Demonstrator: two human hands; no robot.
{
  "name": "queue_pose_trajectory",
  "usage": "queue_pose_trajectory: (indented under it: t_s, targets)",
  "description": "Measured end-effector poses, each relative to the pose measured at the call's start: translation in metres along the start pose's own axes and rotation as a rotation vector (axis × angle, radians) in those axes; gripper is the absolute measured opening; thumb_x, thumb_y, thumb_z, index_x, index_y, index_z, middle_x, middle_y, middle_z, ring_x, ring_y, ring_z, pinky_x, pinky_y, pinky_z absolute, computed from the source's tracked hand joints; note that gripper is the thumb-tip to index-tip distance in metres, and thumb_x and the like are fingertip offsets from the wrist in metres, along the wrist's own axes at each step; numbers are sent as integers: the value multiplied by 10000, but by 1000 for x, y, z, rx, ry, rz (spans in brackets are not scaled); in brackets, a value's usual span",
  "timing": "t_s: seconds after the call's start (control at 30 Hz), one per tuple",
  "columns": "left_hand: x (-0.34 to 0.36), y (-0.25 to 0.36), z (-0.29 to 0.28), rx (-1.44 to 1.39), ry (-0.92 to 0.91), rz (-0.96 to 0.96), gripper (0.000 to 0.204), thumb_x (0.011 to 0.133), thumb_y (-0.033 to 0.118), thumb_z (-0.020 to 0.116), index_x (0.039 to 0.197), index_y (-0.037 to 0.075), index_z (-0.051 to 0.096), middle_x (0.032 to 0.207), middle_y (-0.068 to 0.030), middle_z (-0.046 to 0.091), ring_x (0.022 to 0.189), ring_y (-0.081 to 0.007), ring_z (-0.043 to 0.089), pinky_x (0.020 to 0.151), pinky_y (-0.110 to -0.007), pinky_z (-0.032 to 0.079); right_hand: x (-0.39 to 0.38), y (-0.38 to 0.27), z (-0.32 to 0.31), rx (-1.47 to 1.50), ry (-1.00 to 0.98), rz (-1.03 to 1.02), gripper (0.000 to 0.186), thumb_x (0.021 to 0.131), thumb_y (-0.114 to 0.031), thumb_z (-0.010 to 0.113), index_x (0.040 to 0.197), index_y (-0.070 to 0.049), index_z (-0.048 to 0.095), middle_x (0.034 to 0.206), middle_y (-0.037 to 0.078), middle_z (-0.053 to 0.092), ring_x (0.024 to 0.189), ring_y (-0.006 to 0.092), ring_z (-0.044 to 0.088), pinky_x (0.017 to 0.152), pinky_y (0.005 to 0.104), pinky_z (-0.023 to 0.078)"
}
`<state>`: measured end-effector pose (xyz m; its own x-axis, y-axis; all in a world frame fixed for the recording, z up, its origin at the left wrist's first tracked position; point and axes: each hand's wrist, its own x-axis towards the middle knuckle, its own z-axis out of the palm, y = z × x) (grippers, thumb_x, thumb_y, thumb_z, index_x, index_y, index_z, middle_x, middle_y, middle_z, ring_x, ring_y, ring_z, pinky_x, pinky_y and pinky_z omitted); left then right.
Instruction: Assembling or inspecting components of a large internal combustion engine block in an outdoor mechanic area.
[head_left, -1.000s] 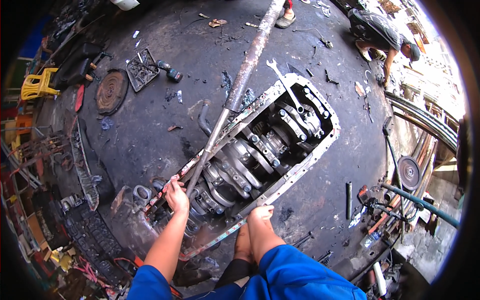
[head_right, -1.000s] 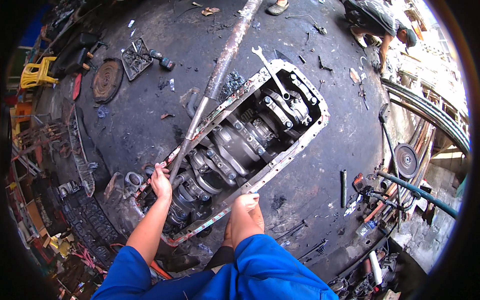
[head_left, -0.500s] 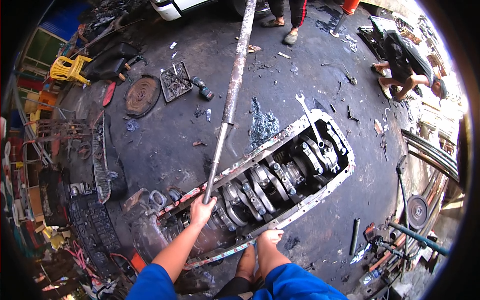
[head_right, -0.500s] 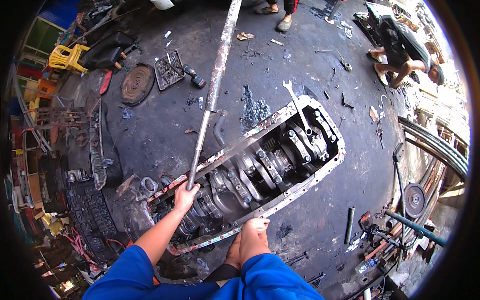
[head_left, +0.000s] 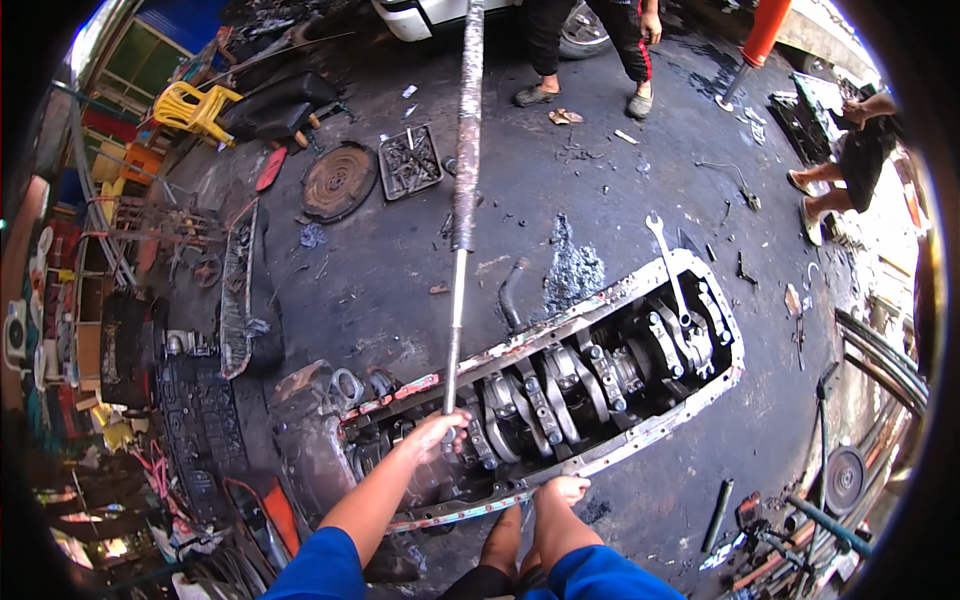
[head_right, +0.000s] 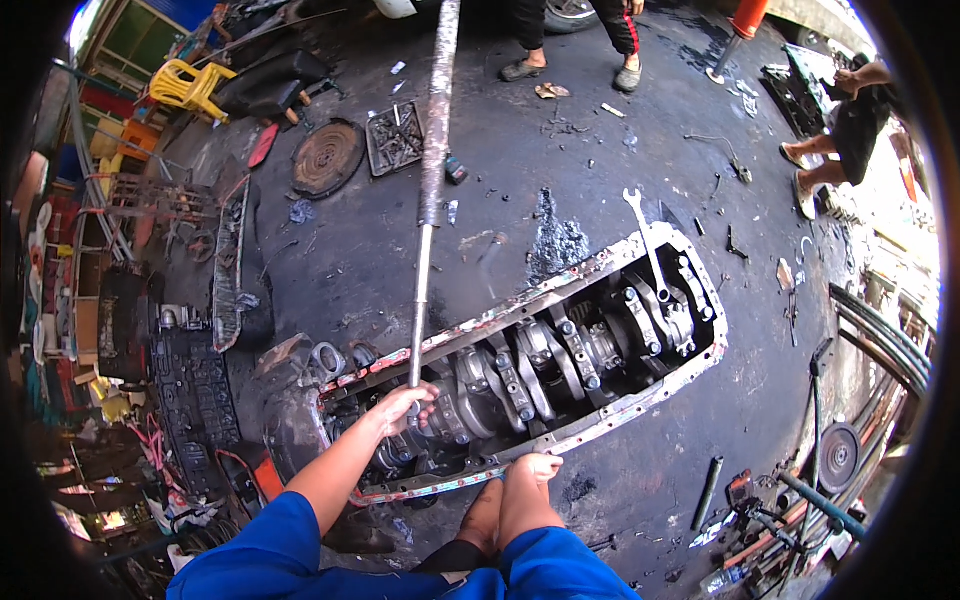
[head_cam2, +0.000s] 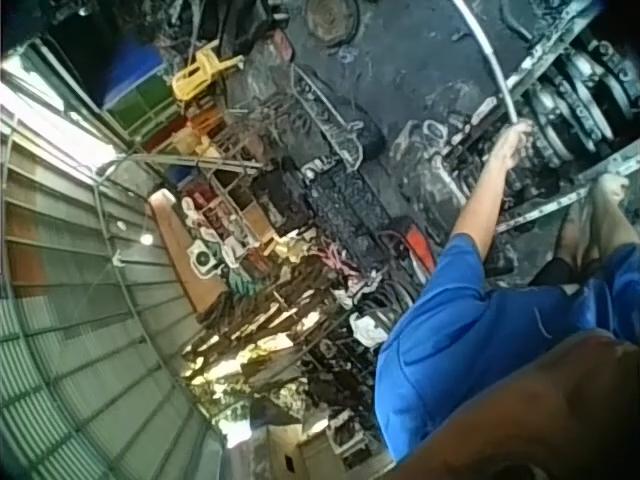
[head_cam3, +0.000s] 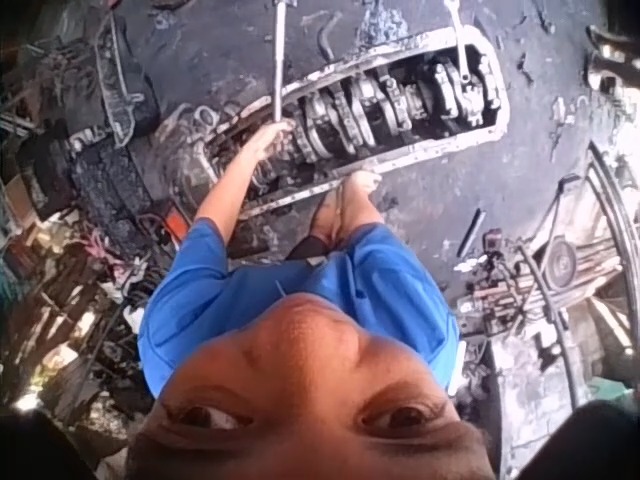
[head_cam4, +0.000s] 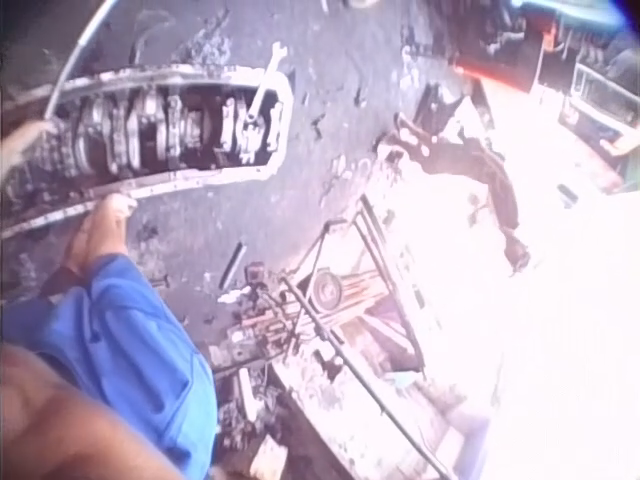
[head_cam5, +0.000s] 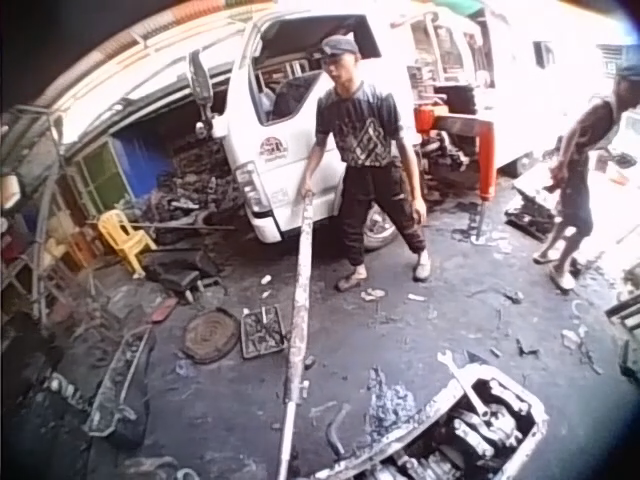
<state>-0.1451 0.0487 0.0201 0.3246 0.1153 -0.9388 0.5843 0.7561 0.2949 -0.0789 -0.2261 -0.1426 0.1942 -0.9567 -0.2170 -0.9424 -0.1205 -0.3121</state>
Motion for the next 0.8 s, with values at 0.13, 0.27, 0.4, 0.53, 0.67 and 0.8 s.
queue_pose_trajectory:
  t_s: [0.13,0.27,0.4,0.53,0.67,0.8]
  targets:
    - [-6,7,8,-10,-20,-5,264,864,156,658,1119,112,603,854,-25,580,681,-119,556,588,-279,505,17,7,18,-23,-15,2,414,964,-338,493,923,0,728,910,197,729,919,359,685,854,425,518]
    - [-8,10,13,4,19,12,217,838,148,627,1051,116,595,790,-11,551,566,-92,483,499,-269,441,24,14,21,-20,-23,14,574,980,-480,391,986,-21,734,1018,184,729,972,387,682,903,466,512]
    - [-23,15,-2,-31,80,64,208,833,164,632,1015,100,557,755,-2,500,538,-85,443,442,-253,378,-15,-5,7,-25,-98,28,525,975,-417,415,976,1,734,1023,205,722,995,363,679,918,439,507]
    - [-80,28,20,-25,72,75,174,841,143,609,1003,98,568,750,-11,504,524,-71,436,447,-242,368,-9,-8,-14,-58,-151,-16,506,1001,-358,386,989,35,704,1045,233,706,1027,364,662,936,434,494]
    - [-121,7,28,13,83,34,159,854,152,587,1002,94,577,769,-21,506,502,-67,439,432,-245,380,13,-17,-26,-69,-349,-49,496,1005,-358,371,1043,45,657,1085,260,680,1047,394,645,943,465,481]
    - [-183,-41,23,69,160,45,195,857,100,563,1050,79,580,722,-13,510,486,-71,450,419,-259,389,43,-22,-84,25,-630,-406,428,961,-383,512,1194,-31,582,1174,194,637,1076,314,628,888,439,470]
